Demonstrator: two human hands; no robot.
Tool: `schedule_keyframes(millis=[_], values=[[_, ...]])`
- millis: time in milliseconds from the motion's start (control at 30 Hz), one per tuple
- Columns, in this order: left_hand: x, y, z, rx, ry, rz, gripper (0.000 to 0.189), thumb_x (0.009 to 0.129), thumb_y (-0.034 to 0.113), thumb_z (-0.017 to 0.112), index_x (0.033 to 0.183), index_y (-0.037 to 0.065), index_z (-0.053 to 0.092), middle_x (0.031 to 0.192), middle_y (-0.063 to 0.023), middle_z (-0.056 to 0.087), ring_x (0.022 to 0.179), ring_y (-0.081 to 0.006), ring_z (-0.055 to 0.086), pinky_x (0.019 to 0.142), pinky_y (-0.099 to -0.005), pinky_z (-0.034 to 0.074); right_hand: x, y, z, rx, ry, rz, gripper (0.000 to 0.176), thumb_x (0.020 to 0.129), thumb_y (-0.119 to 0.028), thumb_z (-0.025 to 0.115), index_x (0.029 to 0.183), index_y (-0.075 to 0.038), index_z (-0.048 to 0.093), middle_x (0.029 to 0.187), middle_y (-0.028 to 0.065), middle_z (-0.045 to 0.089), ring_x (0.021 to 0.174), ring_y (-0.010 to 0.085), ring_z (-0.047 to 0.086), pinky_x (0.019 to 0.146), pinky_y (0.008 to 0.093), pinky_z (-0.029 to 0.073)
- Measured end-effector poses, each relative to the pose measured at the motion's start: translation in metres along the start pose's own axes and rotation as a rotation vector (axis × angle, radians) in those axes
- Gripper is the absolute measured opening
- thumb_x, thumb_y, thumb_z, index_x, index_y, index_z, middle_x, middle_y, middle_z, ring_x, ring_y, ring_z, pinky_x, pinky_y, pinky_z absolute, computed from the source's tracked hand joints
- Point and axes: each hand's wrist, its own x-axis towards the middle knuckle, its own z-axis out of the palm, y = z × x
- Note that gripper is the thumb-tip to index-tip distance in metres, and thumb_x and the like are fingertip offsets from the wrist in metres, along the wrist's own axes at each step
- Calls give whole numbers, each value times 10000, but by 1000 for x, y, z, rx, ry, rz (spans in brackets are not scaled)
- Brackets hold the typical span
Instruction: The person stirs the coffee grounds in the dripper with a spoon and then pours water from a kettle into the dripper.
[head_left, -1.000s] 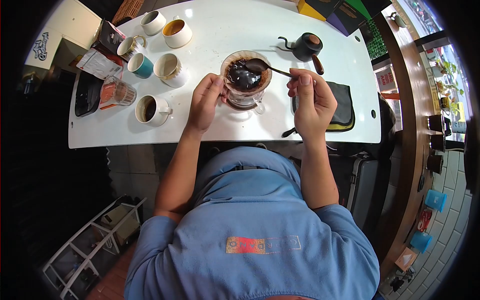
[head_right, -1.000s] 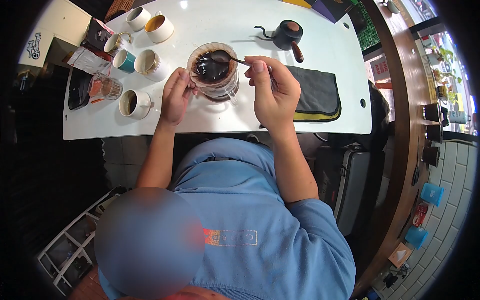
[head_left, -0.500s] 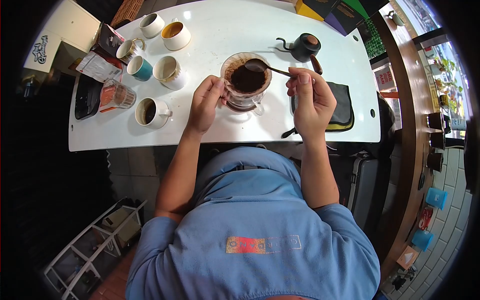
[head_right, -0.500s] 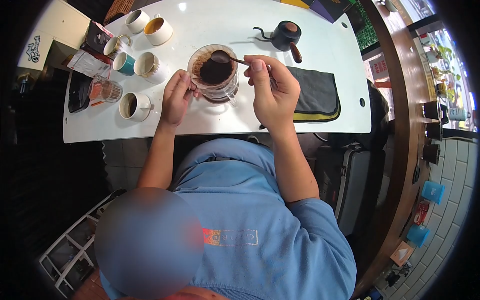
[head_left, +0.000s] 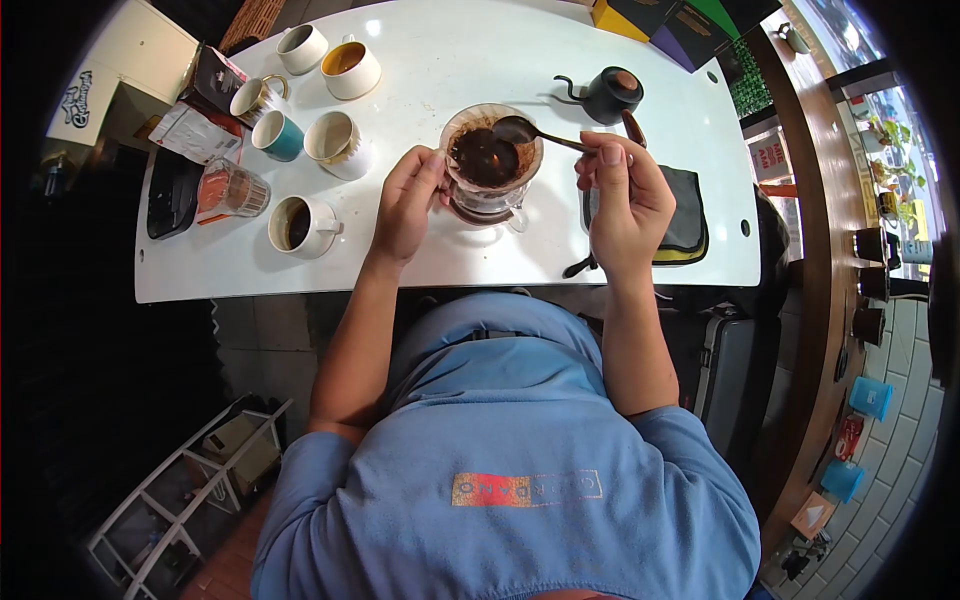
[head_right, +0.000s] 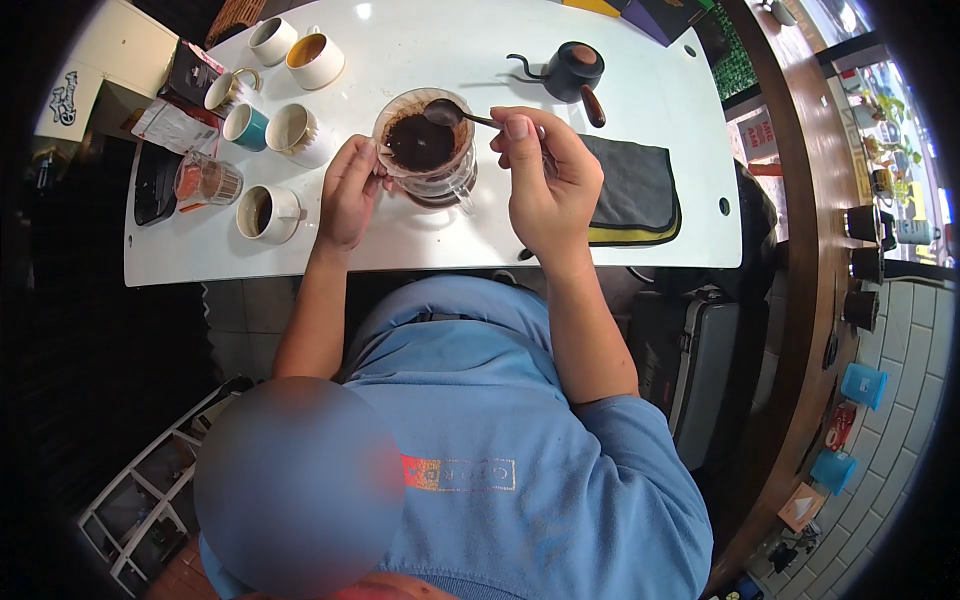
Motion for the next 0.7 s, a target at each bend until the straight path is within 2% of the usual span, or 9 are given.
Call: schedule_keyframes(millis=[233,700], values=[[-5,-2,2,10,-57,37,226,951,217,416,814,52,486,724,-4,500,666,-65,444,613,-194,365,0,3,-3,-10,-12,10,205,918,-132,515,939,44,617,791,57,617,693,76,560,601,201,445],[-1,2,0,-19,-27,25,219,952,202,410,812,50,479,728,-1,486,684,-68,440,639,-200,369,1,2,-5,-14,-30,0,211,919,-138,515,937,45,618,772,52,611,684,73,554,600,199,441]])
